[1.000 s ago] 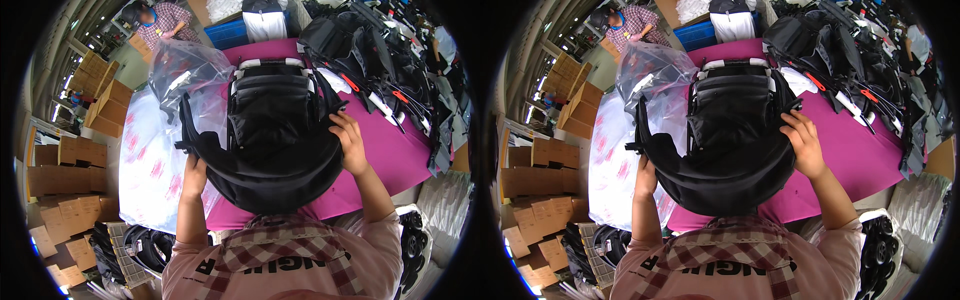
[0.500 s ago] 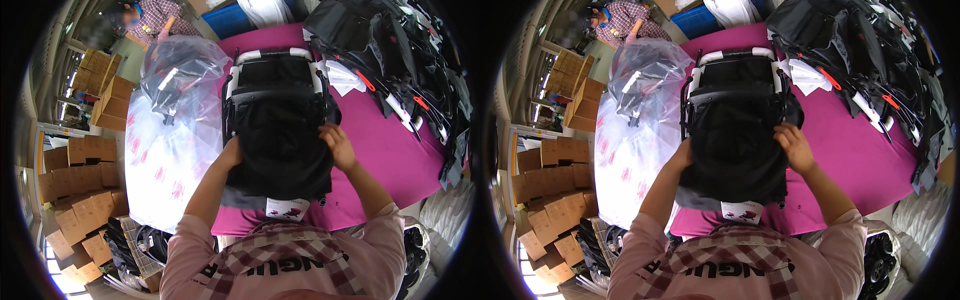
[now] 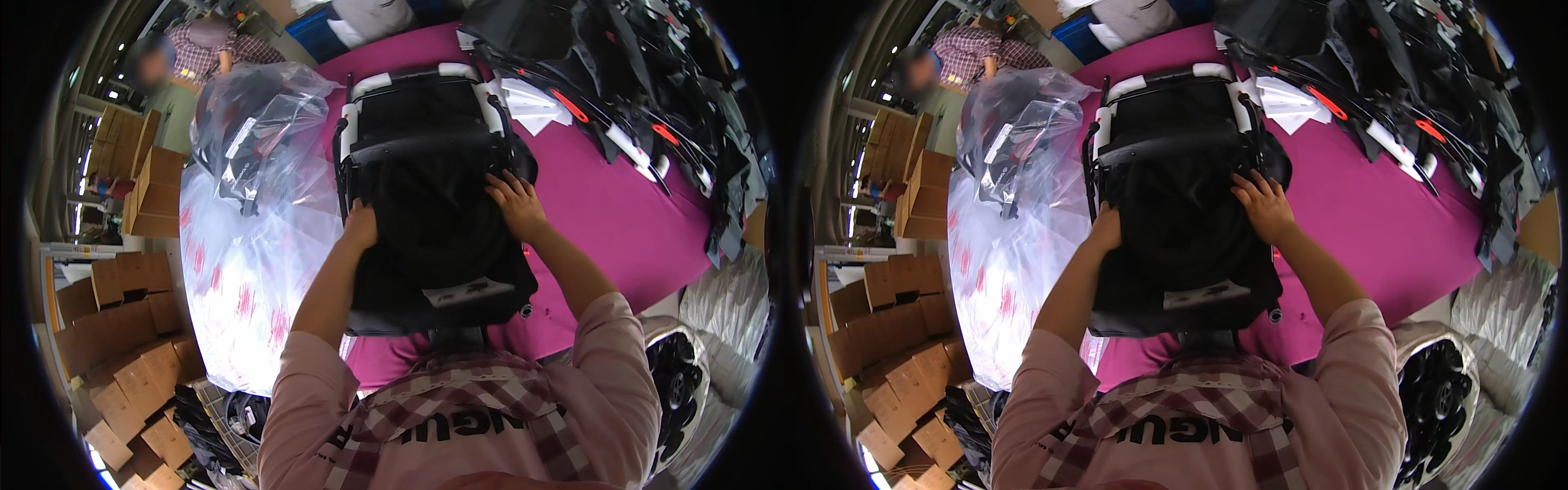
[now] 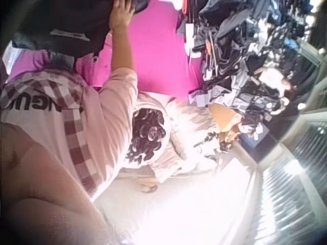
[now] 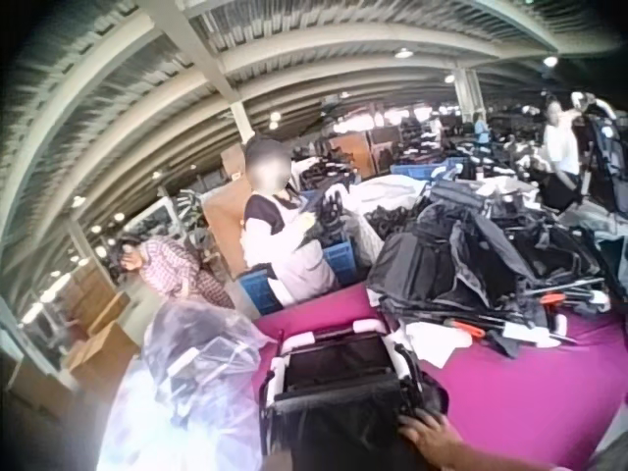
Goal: The person assembles baby strollers by attaching wheels to the frame and placing each completed unit into a large plastic bag. The process is repeated for multiple strollers in a warehouse setting.
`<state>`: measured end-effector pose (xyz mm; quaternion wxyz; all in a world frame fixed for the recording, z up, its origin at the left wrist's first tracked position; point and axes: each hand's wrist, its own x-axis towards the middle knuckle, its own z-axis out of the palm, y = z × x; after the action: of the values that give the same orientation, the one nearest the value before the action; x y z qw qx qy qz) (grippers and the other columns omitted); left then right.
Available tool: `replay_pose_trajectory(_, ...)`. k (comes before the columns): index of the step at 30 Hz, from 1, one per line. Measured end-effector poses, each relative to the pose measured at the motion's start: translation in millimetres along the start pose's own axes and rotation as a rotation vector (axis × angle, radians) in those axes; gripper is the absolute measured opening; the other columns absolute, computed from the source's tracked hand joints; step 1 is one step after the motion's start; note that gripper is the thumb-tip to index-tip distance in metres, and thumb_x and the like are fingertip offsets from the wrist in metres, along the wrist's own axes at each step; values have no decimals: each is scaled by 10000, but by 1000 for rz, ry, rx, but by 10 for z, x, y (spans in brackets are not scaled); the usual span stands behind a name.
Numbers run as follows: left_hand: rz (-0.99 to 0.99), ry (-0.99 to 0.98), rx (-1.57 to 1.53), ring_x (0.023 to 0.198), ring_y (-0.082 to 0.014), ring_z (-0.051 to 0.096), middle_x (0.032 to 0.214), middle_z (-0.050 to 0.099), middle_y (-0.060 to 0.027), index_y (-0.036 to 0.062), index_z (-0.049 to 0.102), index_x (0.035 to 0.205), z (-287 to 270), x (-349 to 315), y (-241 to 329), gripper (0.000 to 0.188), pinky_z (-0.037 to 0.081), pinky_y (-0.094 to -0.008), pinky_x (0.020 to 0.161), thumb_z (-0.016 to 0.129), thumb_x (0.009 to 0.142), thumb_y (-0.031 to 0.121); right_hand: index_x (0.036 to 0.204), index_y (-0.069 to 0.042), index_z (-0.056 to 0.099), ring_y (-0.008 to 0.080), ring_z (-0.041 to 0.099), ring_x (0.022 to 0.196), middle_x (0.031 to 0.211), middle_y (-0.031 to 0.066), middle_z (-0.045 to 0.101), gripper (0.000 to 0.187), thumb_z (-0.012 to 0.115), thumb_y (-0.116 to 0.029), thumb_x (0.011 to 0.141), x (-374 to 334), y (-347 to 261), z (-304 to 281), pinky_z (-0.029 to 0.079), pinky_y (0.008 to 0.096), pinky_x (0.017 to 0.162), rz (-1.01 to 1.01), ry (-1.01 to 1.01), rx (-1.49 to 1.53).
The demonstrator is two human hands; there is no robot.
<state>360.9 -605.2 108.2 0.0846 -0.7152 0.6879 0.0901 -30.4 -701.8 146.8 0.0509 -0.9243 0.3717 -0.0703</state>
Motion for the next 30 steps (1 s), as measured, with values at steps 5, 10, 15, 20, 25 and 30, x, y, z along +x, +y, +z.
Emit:
replay_pose_trajectory(5,7,80,119,1126,-402,516,1117,611,-244,-39,641,1038,-1261,-427,716,268,423,-512,957,534,869,141,1403,-168,405,281,311,1393,1517,39,316,600,549,-54,832,-752,-85,-441,344,472,1075,194,-99,2)
replay_pose_trajectory(10,213,30,-381,1155,-398,531,1159,623,-222,46,652,1139,-701,-512,896,375,403,-419,999,503,969,344,1324,-147,503,293,374,1336,1443,91,398,559,556,-34,779,-1894,-549,-605,391,464,1037,452,74,133)
replay_pose_trajectory(15,298,7,-403,1118,-361,562,1194,608,-203,4,607,1187,-746,-487,959,389,421,-393,981,494,978,312,1151,-102,632,314,432,1283,1344,116,495,436,559,2,734,-3554,-960,-809,390,464,1031,780,223,103)
replay_pose_trajectory(20,494,617,-454,1168,-391,494,1257,522,-219,-9,580,1171,-1171,-1229,1784,305,377,-473,1008,562,935,183,1078,-95,628,370,512,1164,1235,161,549,400,615,-8,688,-5050,-1164,-919,435,458,969,1323,535,-122)
replay_pose_trajectory(25,895,591,-377,1215,-390,464,1262,523,-194,-5,595,1128,-1271,-1803,2870,271,340,-494,1032,569,910,154,1271,-136,525,379,356,1328,1413,145,403,578,673,-121,712,-6244,-1029,-1116,368,527,1032,1838,457,-425)
replay_pose_trajectory(30,806,289,-419,1244,-386,424,1299,487,-185,8,597,1139,-1091,-1831,3538,303,315,-486,1059,616,875,156,1397,-202,432,336,249,1416,1468,109,380,797,752,-292,672,-7110,-623,-1513,249,533,1114,2065,127,-238)
